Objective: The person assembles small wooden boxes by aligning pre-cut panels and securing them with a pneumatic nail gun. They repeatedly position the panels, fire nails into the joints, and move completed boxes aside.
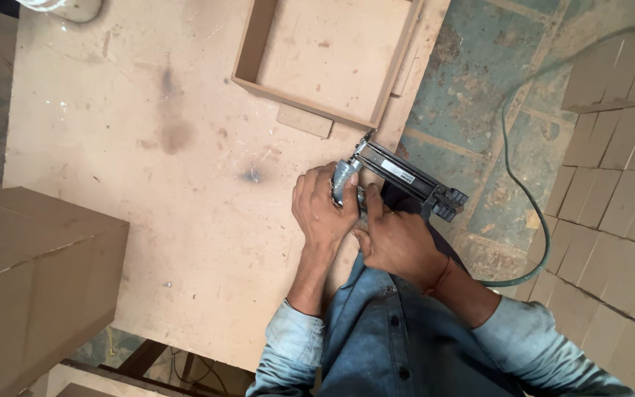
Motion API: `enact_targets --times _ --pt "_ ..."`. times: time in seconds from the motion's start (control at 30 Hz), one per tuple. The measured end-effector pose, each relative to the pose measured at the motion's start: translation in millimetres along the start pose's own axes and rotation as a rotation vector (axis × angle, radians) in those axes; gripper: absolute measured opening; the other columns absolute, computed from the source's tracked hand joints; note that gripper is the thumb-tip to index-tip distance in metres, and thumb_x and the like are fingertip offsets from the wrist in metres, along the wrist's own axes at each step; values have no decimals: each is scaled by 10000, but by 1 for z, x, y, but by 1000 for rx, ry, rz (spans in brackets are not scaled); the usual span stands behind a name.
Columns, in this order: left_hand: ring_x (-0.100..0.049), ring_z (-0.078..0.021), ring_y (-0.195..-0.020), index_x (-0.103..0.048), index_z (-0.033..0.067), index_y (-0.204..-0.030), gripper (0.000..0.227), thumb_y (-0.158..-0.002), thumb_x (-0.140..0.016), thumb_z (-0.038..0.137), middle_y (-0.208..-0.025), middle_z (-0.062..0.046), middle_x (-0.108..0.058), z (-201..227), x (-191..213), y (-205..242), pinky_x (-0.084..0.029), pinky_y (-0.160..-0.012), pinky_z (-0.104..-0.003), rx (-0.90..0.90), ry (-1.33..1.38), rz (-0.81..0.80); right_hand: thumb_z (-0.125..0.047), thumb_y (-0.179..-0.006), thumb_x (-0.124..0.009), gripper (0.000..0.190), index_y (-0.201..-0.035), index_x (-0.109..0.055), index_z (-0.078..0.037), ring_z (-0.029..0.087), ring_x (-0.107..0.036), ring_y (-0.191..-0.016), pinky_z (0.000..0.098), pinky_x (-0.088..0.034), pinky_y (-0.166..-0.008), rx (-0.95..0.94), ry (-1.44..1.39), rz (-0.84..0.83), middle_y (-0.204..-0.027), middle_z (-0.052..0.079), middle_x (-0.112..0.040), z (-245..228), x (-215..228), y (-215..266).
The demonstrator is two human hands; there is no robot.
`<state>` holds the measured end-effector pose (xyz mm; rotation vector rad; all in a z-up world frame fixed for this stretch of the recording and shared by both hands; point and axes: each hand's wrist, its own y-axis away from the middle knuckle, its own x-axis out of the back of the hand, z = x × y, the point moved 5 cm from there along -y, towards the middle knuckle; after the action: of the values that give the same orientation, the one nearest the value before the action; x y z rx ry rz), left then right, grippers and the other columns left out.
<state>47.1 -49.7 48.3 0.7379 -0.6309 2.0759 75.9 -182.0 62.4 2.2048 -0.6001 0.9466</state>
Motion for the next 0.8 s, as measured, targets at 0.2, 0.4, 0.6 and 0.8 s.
enact_targets --times 0.2,0.4,0.6,0.8 --pt "-630 -317 -898 -732 29 -1108 320 -898 -750 269 -999 -114 -693 9 7 -9 -505 -811 -419 -13 -6 8 -318 -838 -691 860 -1427 -292 165 413 -709 -605 487 -583 -535 -36 4 -31 -878 293 -706 -6 8 -6" --pt "-641 -314 -899 -723 44 -1081 292 -889 -759 260 -1007 -113 -699 18 12 0 -510 -809 -420 -31 12 -16 -333 -847 -694 870 -1438 -279 151 411 -698 -580 488 -572 -521 -33 -59 -4 -678 254 -683 -6 17 12" --pt "-729 -250 -810 -503 47 -1496 661 -894 -714 221 -1010 -99 -729 12 7 -19 -599 -739 -358 285 421 -261 -441 -801 -726 1022 -1541 -210 38 429 -697 -594 511 -561 -548 -303 14 -150 -669 242 -695 38 43 32" --pt "-674 -336 -798 -464 43 -1455 784 -790 -821 253 -1031 -197 -644 13 -45 -51 -563 -679 -418 -27 20 -255 -354 -851 -688 832 -1539 -370 -12 427 -691 -659 534 -546 -602 -418 289 15 -725 191 -714 120 131 9"
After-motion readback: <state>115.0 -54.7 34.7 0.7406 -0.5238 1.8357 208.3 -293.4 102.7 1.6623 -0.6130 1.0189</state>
